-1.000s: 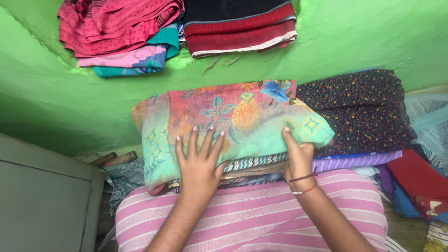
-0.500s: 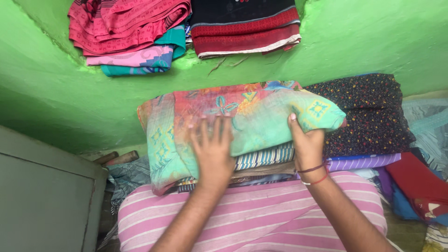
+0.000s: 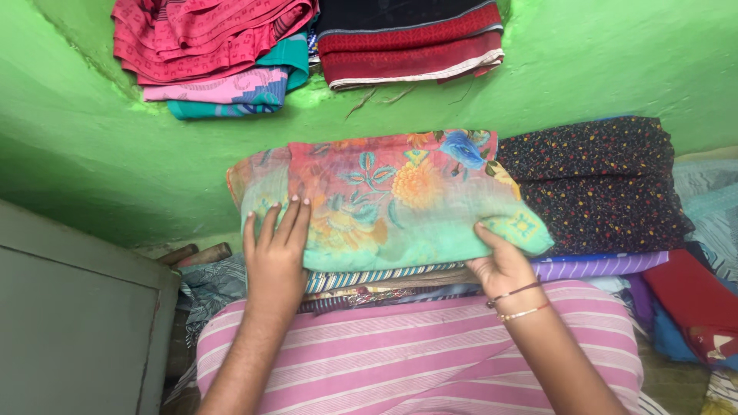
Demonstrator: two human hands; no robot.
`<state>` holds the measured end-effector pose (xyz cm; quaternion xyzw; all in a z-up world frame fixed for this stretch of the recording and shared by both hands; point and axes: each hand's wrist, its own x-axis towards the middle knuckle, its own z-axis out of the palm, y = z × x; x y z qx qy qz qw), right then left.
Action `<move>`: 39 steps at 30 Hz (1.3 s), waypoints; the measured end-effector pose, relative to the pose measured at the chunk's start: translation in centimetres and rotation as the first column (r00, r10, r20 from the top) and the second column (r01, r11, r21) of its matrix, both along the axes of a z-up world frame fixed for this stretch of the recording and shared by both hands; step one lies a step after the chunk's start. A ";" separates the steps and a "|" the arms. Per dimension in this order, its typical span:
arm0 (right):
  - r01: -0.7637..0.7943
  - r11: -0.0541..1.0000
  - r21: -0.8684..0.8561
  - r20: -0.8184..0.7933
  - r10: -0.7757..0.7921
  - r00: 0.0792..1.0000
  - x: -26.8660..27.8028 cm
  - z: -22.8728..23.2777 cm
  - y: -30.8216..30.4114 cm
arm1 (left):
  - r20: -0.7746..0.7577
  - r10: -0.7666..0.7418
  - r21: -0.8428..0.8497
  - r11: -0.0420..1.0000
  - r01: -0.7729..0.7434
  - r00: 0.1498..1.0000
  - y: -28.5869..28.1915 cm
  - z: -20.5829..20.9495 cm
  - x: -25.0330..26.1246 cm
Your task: The person folds several patterned cloths one by one and places them into a green wall niche. They handle a pink and blue patterned cloth, a black cloth with red trim, a pink cloth with blue motifs, a red and black patterned cloth, and a multicolored floral cloth, stacking them neatly in the niche.
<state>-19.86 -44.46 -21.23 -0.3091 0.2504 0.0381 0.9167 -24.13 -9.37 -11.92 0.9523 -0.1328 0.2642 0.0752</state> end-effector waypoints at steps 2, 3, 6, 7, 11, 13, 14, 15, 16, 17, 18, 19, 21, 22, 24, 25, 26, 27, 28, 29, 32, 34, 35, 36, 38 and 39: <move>-0.014 0.999 -0.047 -0.006 0.014 1.000 0.2 -0.5 -0.7 | -0.027 0.008 0.010 1.000 -0.008 1.000 -0.4 0.3 -0.4; -0.020 0.997 -0.070 -0.009 0.020 1.000 0.1 -0.5 -0.9 | -0.049 0.018 0.022 1.000 -0.017 0.999 -0.5 0.5 -0.6; 0.182 0.929 -0.322 0.271 -0.093 0.958 -0.6 -0.5 -0.2 | -0.081 0.014 0.079 0.997 -0.007 0.997 -0.8 1.1 -1.0; 0.221 0.891 -0.397 0.312 -0.095 0.945 -0.7 -0.3 0.2 | -0.086 0.006 0.102 0.995 0.003 0.996 -0.9 1.3 -1.1; 0.335 0.731 -0.594 0.453 -0.039 0.891 -0.8 0.7 0.5 | -0.091 -0.042 0.112 0.992 0.052 0.995 -1.5 2.1 -1.6; 0.376 0.614 -0.694 0.476 -0.001 0.879 -0.9 0.5 0.1 | -0.111 -0.051 0.112 0.992 0.064 0.993 -1.8 2.3 -2.1; 0.395 0.522 -0.756 0.470 0.012 0.882 -1.0 0.2 -0.1 | -0.124 -0.045 0.107 0.993 0.059 0.991 -2.0 2.3 -2.2; 0.410 0.424 -0.807 0.463 0.024 0.886 -1.0 -0.3 -0.4 | -0.137 -0.040 0.102 0.993 0.054 0.990 -2.3 2.3 -2.4; 0.389 0.490 -0.780 0.449 0.003 0.894 -0.8 -1.0 -0.4 | -0.149 -0.032 0.099 0.994 0.047 0.988 -2.5 2.3 -2.5; 0.368 0.554 -0.747 0.433 -0.016 0.901 -0.6 -1.8 -0.4 | -0.182 -0.022 0.092 0.995 0.040 0.983 -2.6 2.4 -2.5; 0.342 0.616 -0.710 0.411 -0.033 0.911 -0.4 -2.7 -0.5 | -0.219 -0.012 0.086 0.996 0.032 0.976 -2.7 2.4 -2.6; 0.300 0.663 -0.685 0.365 -0.043 0.930 -0.2 -3.6 -0.5 | -0.257 -0.002 0.080 0.997 0.023 0.967 -2.8 2.5 -2.7; 0.221 0.751 -0.623 0.271 -0.058 0.961 0.2 -5.2 -0.9 | -0.335 -0.021 0.090 0.994 0.055 0.942 -2.7 3.0 -3.0; 0.202 0.760 -0.618 0.251 -0.053 0.967 0.4 -5.7 -1.3 | -0.372 -0.031 0.093 0.993 0.071 0.928 -2.8 3.3 -3.1; 0.162 0.778 -0.607 0.209 -0.040 0.977 0.6 -6.6 -1.9 | -0.406 -0.213 -0.100 0.977 0.188 0.889 -2.8 4.0 -3.3; 0.154 0.785 -0.600 0.202 -0.038 0.979 0.6 -7.0 -2.1 | -0.409 -0.302 -0.198 0.950 0.240 0.861 -2.9 4.2 -3.4; 0.149 0.792 -0.593 0.196 -0.038 0.980 0.6 -7.2 -2.3 | -0.412 -0.330 -0.204 0.942 0.267 0.849 -3.1 4.4 -3.3; 0.144 0.798 -0.585 0.190 -0.037 0.981 0.6 -7.4 -2.4 | -0.415 -0.357 -0.209 0.933 0.294 0.837 -3.5 4.5 -3.1; 0.147 0.806 -0.574 0.195 -0.039 0.980 0.7 -7.6 -2.4 | -0.417 -0.385 -0.214 0.922 0.323 0.823 -3.9 4.4 -2.6; 0.149 0.813 -0.562 0.200 -0.042 0.979 0.7 -7.8 -2.4 | -0.435 -0.370 -0.215 0.928 0.305 0.821 -4.5 4.2 -1.7; 0.124 0.812 -0.570 0.141 -0.052 0.989 0.5 -8.3 -2.4 | -0.397 -0.360 -0.274 0.924 0.265 0.844 -6.4 3.0 2.7; 0.101 0.808 -0.581 0.095 -0.056 0.994 0.3 -8.5 -2.4 | -0.257 -0.317 -0.240 0.936 0.258 0.913 -7.5 2.1 6.2; 0.096 0.808 -0.582 0.081 -0.059 0.995 0.3 -8.6 -2.4 | -0.190 -0.270 -0.148 0.958 0.244 0.944 -7.9 1.7 8.1; 0.088 0.808 -0.582 0.064 -0.062 0.996 0.0 -8.8 -2.3 | -0.160 -0.294 -0.123 0.953 0.277 0.942 -8.3 1.4 10.0; 0.093 0.835 -0.542 0.083 -0.057 0.995 -0.3 -9.0 -2.2 | -0.097 -0.346 -0.069 0.938 0.340 0.933 -8.6 1.3 13.6; 0.096 0.848 -0.522 0.094 -0.055 0.994 -0.3 -9.0 -2.2 | -0.191 -0.317 -0.100 0.948 0.303 0.929 -8.5 1.3 14.9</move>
